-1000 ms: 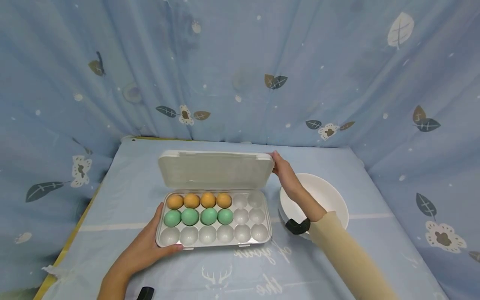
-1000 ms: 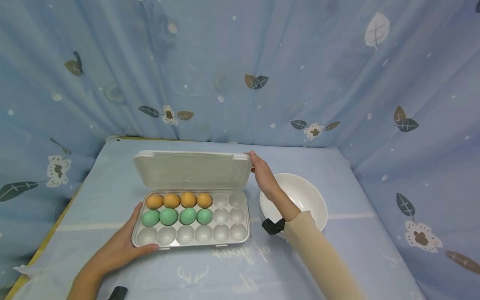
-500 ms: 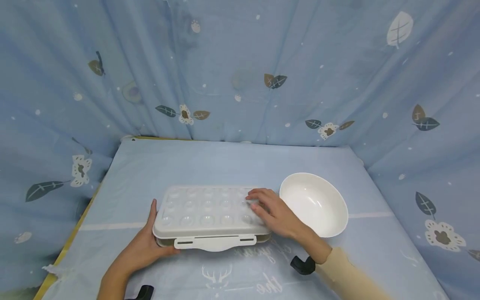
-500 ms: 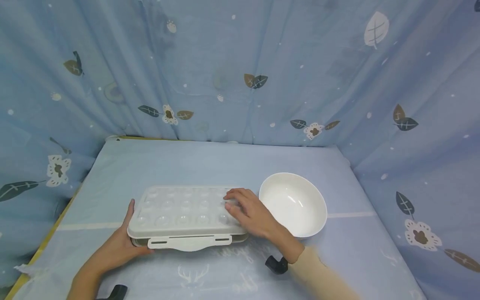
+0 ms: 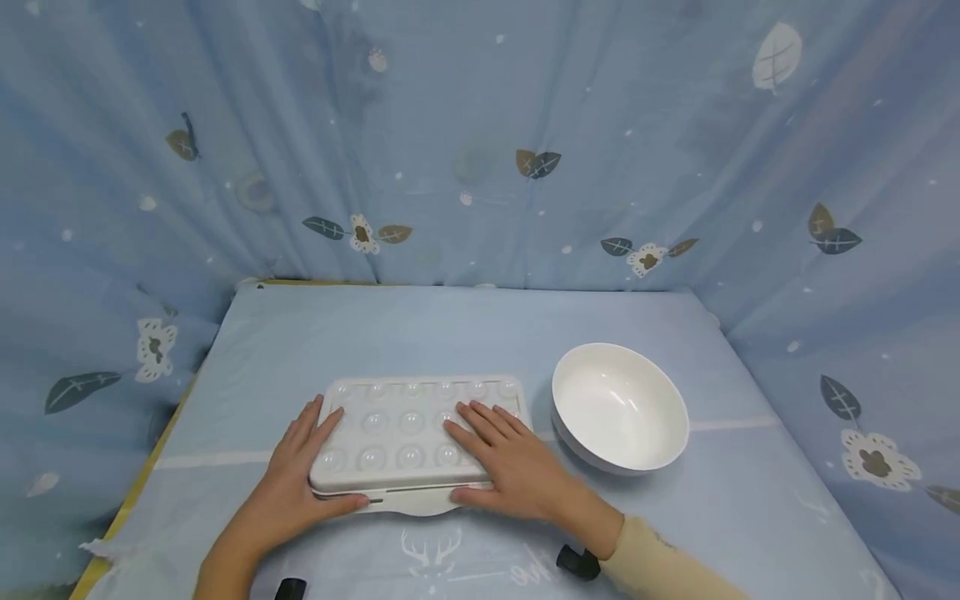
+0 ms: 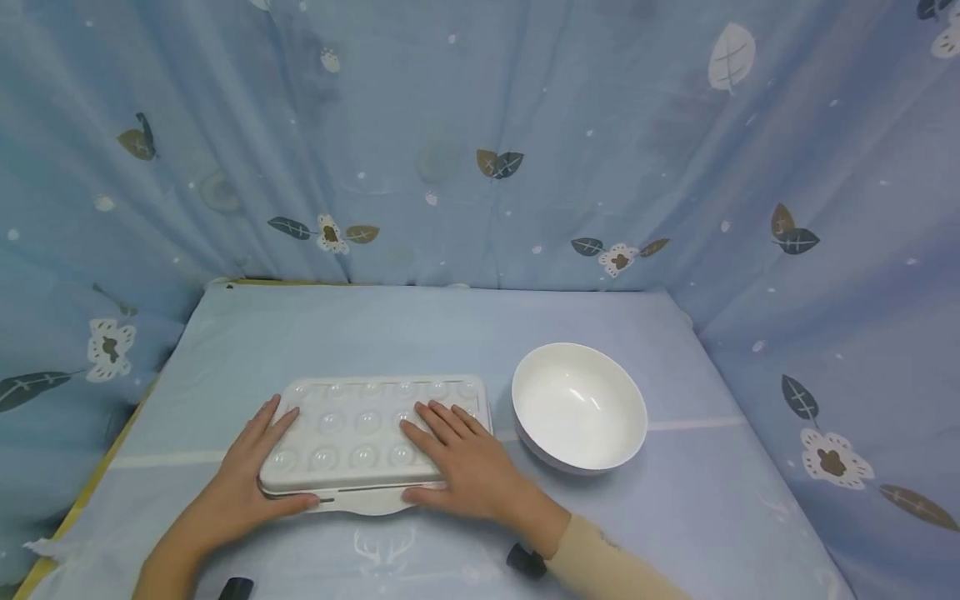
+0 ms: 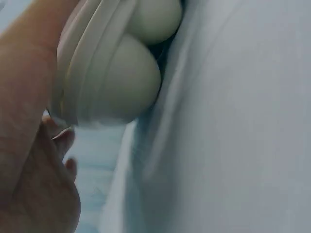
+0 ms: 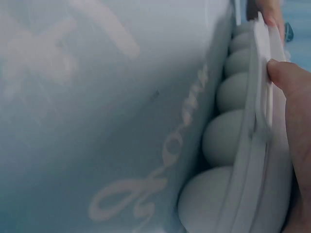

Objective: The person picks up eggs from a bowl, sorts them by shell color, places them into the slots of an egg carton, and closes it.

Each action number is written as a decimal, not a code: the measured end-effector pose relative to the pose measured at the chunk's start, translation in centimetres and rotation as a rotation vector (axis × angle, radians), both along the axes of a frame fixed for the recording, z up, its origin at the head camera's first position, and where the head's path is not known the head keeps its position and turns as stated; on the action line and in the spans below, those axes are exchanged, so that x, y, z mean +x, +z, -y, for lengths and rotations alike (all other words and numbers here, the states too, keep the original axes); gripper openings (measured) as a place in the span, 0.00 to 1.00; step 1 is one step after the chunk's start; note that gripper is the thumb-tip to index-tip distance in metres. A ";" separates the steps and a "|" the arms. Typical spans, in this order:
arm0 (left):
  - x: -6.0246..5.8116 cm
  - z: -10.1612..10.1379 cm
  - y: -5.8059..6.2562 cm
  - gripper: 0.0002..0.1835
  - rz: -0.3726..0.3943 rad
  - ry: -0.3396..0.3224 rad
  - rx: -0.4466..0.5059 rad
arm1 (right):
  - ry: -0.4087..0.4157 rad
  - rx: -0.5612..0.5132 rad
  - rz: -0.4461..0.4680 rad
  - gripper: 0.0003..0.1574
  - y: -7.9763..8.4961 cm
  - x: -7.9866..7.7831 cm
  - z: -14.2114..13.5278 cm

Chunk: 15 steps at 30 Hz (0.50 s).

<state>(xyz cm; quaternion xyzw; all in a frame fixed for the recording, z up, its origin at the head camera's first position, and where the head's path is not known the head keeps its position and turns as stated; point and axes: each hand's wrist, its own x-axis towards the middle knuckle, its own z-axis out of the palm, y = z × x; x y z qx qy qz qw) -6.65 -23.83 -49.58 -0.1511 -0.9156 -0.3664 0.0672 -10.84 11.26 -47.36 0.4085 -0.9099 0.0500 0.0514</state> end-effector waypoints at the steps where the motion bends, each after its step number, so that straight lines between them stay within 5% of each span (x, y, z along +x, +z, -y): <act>1: 0.0 -0.3 0.1 0.65 -0.061 -0.002 -0.061 | 0.002 0.009 -0.009 0.59 -0.1 0.1 0.2; 6: 0.1 -1.9 0.4 0.62 -0.275 -0.038 -0.260 | -0.020 0.036 -0.056 0.65 -1.0 0.6 0.9; 15: 0.2 -2.6 0.1 0.58 -0.339 -0.043 -0.250 | -0.031 0.051 -0.177 0.63 -1.5 0.9 1.2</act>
